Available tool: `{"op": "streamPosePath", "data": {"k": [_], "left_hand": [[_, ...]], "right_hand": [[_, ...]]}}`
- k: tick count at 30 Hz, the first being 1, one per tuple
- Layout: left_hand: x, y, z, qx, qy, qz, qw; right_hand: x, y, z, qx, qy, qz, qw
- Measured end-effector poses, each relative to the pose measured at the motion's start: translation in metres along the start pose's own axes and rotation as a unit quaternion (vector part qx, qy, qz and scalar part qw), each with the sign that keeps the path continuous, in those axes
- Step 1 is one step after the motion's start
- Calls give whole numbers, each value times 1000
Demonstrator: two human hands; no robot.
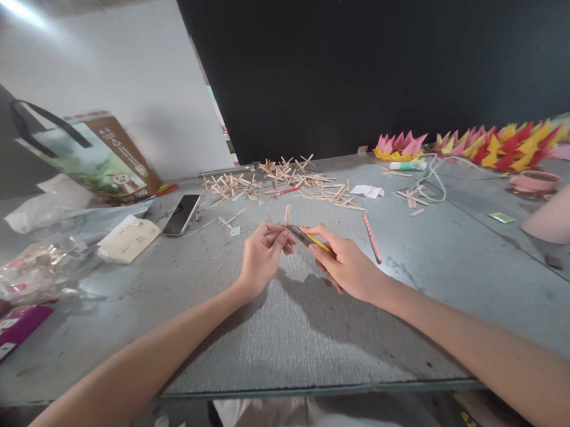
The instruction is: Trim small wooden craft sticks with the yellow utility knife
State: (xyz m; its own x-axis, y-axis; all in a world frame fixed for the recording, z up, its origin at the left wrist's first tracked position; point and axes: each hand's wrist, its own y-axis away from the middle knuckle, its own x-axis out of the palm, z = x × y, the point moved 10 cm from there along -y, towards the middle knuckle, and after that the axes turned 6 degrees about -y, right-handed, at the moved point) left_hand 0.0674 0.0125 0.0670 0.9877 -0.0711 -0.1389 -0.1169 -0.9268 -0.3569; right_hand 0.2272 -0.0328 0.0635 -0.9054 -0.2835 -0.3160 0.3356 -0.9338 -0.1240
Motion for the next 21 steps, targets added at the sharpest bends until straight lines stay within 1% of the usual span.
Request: {"op": "streamPosePath", "data": {"k": [6,9,16,21], "left_hand": [[3,-1,3,-5,28,7,1000],[5,-1,6,-11,43,10,999],[8,-2,8,-31,80,15,996],[11,-2,12,-53,116,28,991]], "right_hand": [[4,-1,-9,38,-95,17,995],[8,-2,-12,44,-126,26,991],[13,-2,-14,49,-160,28,985],[15,-2,-13,47,-165,28,985]]}}
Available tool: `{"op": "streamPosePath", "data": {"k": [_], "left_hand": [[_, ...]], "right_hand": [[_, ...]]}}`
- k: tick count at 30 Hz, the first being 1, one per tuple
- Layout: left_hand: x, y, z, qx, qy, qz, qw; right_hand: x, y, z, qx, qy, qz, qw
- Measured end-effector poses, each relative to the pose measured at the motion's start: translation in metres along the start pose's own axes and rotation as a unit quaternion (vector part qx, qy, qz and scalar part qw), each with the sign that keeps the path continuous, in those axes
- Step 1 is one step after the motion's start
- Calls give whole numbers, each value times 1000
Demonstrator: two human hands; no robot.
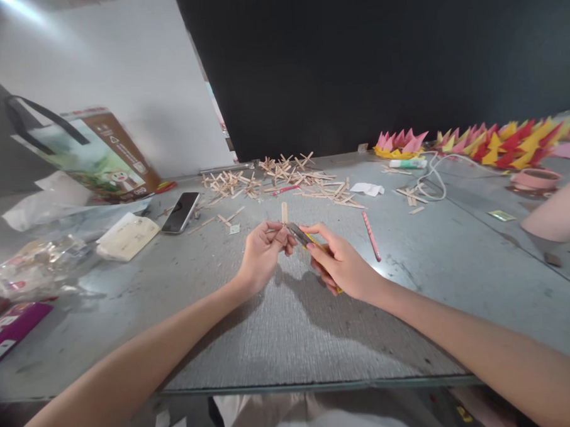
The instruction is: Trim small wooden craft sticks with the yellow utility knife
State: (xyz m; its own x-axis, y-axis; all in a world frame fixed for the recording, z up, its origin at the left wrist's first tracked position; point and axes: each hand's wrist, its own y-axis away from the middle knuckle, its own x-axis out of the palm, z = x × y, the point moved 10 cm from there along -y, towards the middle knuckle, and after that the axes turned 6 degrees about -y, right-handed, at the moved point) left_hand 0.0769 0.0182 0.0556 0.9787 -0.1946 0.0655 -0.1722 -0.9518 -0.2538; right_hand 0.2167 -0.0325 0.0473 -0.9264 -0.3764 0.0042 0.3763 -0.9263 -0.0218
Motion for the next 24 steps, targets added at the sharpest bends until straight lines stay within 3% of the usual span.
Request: {"op": "streamPosePath", "data": {"k": [6,15,24], "left_hand": [[2,-1,-2,-9,25,14,1000],[1,1,-16,39,22,-4,999],[-1,2,-15,52,-19,-14,998]], "right_hand": [[3,3,1,-7,14,0,1000],[-10,6,13,-96,122,-50,987],[-11,4,12,-91,162,-56,981]]}}
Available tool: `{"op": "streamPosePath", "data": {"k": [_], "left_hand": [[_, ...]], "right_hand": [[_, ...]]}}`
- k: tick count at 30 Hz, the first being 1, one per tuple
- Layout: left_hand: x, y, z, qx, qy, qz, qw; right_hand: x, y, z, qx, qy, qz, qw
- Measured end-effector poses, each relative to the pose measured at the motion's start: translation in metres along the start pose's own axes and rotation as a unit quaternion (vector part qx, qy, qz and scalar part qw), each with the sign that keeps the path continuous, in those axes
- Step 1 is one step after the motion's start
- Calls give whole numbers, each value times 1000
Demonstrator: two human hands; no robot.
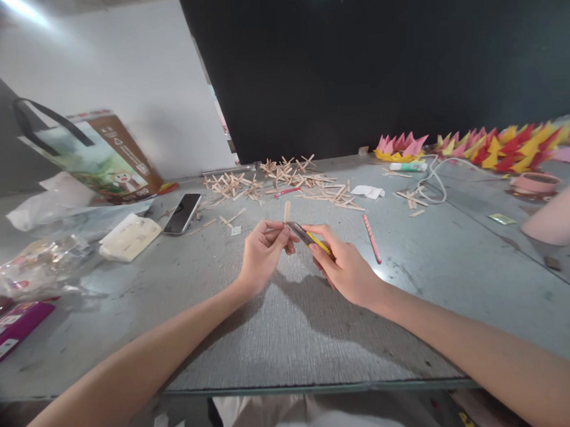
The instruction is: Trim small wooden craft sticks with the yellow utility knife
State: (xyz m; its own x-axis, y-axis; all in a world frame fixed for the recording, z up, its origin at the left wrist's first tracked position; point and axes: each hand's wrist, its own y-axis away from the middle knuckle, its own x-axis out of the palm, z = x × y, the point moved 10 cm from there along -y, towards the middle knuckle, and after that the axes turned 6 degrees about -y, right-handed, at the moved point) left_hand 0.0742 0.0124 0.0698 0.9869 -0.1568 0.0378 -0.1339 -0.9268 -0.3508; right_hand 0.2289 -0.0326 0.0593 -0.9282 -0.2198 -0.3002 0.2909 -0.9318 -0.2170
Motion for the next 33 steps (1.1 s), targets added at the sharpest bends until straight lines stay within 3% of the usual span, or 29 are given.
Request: {"op": "streamPosePath", "data": {"k": [9,15,33], "left_hand": [[-6,5,-5,51,-141,-10,989],[-2,5,-4,21,-63,-9,998],[7,2,-8,-5,28,27,999]], "right_hand": [[4,4,3,20,-4,2,1000],[12,4,-3,31,-89,17,995],[23,4,-6,22,-163,59,985]]}}
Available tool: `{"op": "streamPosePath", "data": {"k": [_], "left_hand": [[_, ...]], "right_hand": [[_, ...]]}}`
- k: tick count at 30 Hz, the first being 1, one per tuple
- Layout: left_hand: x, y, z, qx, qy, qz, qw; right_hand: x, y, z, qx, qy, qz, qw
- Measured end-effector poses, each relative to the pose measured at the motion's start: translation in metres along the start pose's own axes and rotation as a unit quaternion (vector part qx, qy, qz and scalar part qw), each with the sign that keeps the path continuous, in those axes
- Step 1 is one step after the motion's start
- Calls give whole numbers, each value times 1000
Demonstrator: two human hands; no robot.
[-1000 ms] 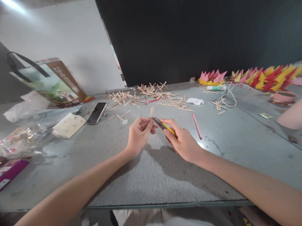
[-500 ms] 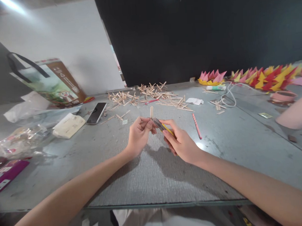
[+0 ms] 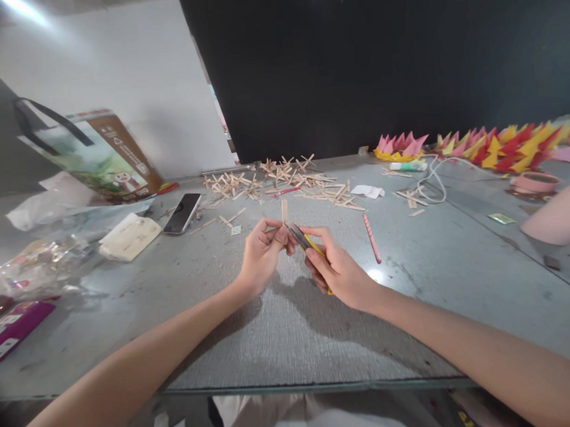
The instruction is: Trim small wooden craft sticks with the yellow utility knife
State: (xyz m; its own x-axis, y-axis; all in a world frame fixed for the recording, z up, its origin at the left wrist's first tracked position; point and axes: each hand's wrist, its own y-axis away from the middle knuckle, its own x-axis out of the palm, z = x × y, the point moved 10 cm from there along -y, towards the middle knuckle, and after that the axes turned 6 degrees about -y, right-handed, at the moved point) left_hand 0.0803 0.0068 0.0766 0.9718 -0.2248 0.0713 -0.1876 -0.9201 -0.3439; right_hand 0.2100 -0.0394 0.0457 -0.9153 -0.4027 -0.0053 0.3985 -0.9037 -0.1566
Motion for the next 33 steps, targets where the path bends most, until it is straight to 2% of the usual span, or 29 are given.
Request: {"op": "streamPosePath", "data": {"k": [7,15,28,31,33], "left_hand": [[-1,1,5,-3,-33,1,999],[-2,4,-1,-4,-77,-5,997],[0,1,4,-5,-32,10,999],[-3,-3,11,-19,-14,4,1000],[-11,-7,19,-33,-7,-17,999]], "right_hand": [[12,-1,-6,31,-88,39,995],[18,-1,-8,43,-126,55,990],[21,-3,-9,64,-188,71,978],[10,-5,-3,49,-142,49,987],[-10,-9,-2,45,-31,10,998]]}}
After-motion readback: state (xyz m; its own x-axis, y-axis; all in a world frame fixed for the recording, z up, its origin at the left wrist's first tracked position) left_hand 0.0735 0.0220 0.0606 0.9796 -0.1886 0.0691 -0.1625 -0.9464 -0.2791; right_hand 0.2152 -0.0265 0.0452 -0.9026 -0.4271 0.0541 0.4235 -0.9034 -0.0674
